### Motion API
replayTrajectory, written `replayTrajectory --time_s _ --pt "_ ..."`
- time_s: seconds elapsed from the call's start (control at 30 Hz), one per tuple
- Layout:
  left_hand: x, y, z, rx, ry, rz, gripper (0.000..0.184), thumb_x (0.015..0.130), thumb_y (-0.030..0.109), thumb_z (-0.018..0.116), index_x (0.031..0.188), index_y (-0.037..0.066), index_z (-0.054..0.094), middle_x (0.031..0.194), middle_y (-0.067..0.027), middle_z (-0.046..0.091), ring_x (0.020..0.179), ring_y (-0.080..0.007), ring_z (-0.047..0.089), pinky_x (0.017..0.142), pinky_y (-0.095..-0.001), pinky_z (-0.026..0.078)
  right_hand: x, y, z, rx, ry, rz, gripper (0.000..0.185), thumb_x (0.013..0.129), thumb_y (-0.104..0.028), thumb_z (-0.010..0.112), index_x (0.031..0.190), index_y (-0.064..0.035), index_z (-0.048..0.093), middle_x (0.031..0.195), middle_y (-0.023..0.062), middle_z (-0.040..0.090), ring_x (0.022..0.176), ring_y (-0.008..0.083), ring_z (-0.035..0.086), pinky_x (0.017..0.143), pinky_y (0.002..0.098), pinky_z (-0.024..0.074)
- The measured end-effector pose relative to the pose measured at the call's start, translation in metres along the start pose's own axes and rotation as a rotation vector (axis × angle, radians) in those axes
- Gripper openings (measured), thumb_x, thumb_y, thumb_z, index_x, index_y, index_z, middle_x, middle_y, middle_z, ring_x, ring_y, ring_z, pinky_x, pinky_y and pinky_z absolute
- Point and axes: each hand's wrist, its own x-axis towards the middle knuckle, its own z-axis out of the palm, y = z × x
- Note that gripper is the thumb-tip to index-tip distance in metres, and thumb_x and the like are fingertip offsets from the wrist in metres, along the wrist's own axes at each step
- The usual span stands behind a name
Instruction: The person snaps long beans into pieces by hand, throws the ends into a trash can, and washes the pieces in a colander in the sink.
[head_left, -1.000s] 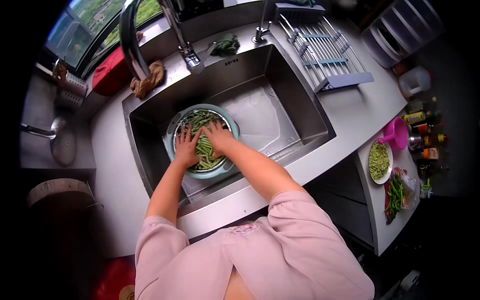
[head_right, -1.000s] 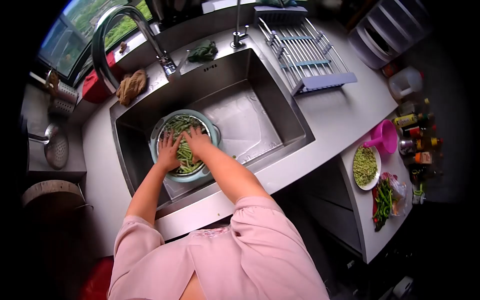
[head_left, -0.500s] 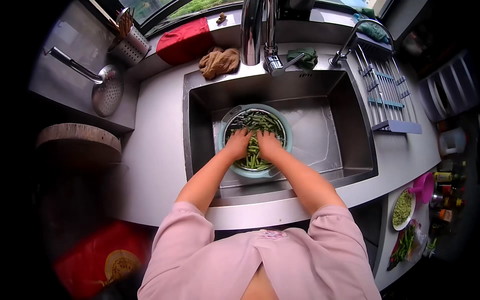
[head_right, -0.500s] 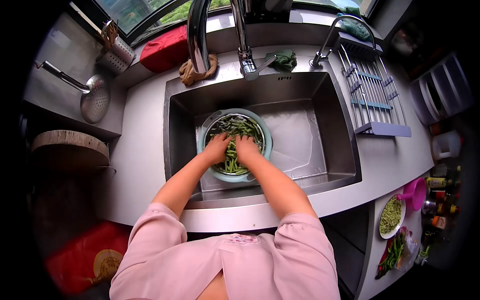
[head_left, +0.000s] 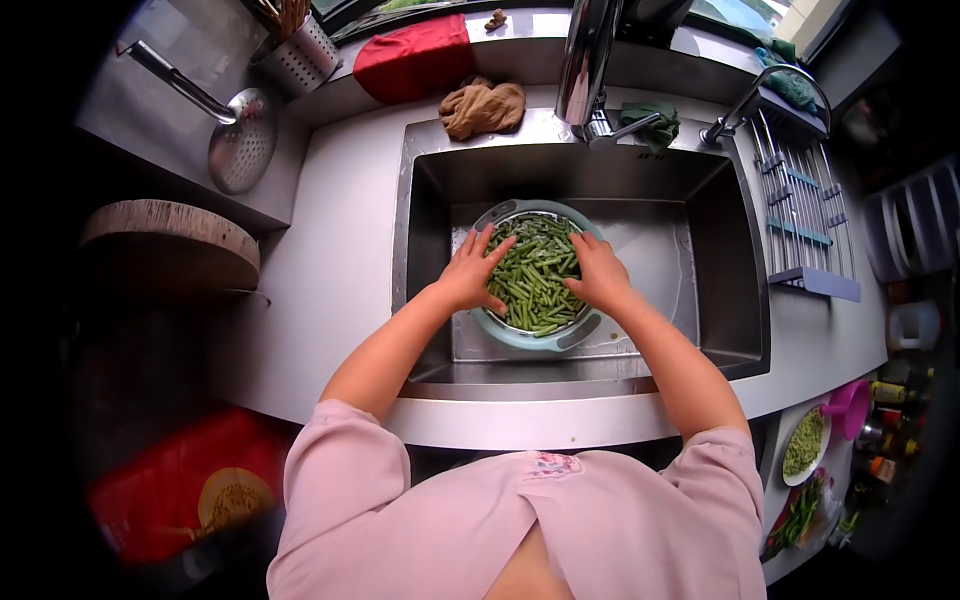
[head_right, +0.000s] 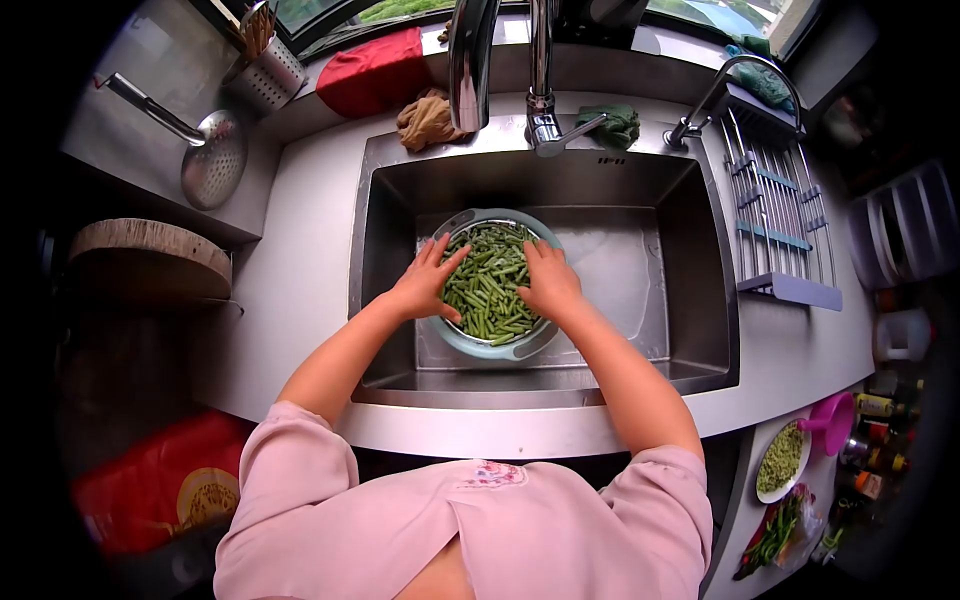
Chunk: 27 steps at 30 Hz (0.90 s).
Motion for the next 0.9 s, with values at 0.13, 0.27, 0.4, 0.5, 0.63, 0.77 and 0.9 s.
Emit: replayTrajectory --time_s 0.13,0.27,0.4,0.5,0.63,0.77,0.9 --pt "0.009 0.003 0.027 0.111 -0.028 0.061 0.122 0.044 0.040 0.084 0.143 0.030 0.013 0.148 -0.0182 0.010 0.133 -0.0460 0.009 0.107 -0.0502 0.017 0.012 0.010 0.004 -0.060 -0.089 0.079 0.079 0.065 -0.019 0.072 0.131 -0.0033 0.032 0.133 0.0181 0.035 0.115 0.0359 0.041 0.090 0.0408 0.0448" --pt "0.020 0.017 0.043 0.173 -0.052 0.025 0.121 0.045 0.038 0.084 0.143 0.030 0.013 0.148 -0.0169 0.007 0.133 -0.0465 0.010 0.106 -0.0552 0.015 0.018 0.012 0.035 -0.202 -0.116 -0.003 0.074 0.066 -0.015 0.068 0.131 -0.0035 0.034 0.137 0.0227 0.029 0.114 0.0359 0.043 0.087 0.0397 0.0472" --pt "0.027 0.019 0.063 0.285 0.013 0.004 0.101 0.056 0.023 0.077 0.141 0.026 0.023 0.147 -0.0164 0.015 0.132 -0.0456 0.016 0.104 -0.0586 0.015 0.017 0.010 0.056 -0.246 -0.083 -0.031 0.064 0.069 -0.008 0.059 0.129 -0.0037 0.038 0.137 0.0282 0.027 0.111 0.0358 0.045 0.083 0.0404 0.0492" --pt "0.033 0.012 0.077 0.313 0.130 0.044 0.076 0.060 0.010 0.070 0.130 0.019 0.042 0.140 -0.0176 0.029 0.125 -0.0423 0.030 0.100 -0.0577 0.023 0.019 0.006 0.054 -0.148 -0.211 -0.037 0.058 0.070 -0.005 0.056 0.126 -0.0060 0.044 0.137 0.0251 0.029 0.111 0.0377 0.046 0.085 0.0415 0.0478" --pt "0.039 0.010 0.062 0.007 0.005 -0.004 0.061 0.061 0.003 0.066 0.119 0.015 0.053 0.134 -0.0182 0.037 0.118 -0.0377 0.040 0.097 -0.0458 0.035 0.016 0.004 0.036 0.025 -0.350 -0.114 0.052 0.069 -0.005 0.057 0.121 -0.0088 0.052 0.127 0.0179 0.045 0.110 0.0334 0.049 0.090 0.0387 0.0451" --pt "0.029 0.006 0.034 -0.127 -0.029 0.106 0.074 0.057 0.010 0.074 0.126 0.015 0.047 0.138 -0.0186 0.031 0.121 -0.0393 0.036 0.101 -0.0426 0.034 0.018 0.003 0.001 0.091 -0.335 -0.165 0.060 0.067 -0.012 0.064 0.125 -0.0066 0.047 0.122 0.0144 0.051 0.111 0.0293 0.049 0.092 0.0372 0.0433" --pt "0.022 0.010 0.016 -0.050 -0.017 0.027 0.117 0.047 0.029 0.084 0.142 0.018 0.017 0.146 -0.0191 0.014 0.131 -0.0400 0.021 0.105 -0.0456 0.027 0.027 0.010 -0.001 -0.005 -0.298 -0.100 0.098 0.057 -0.030 0.079 0.137 -0.0078 0.026 0.139 0.0169 0.031 0.121 0.0352 0.039 0.097 0.0397 0.0397"
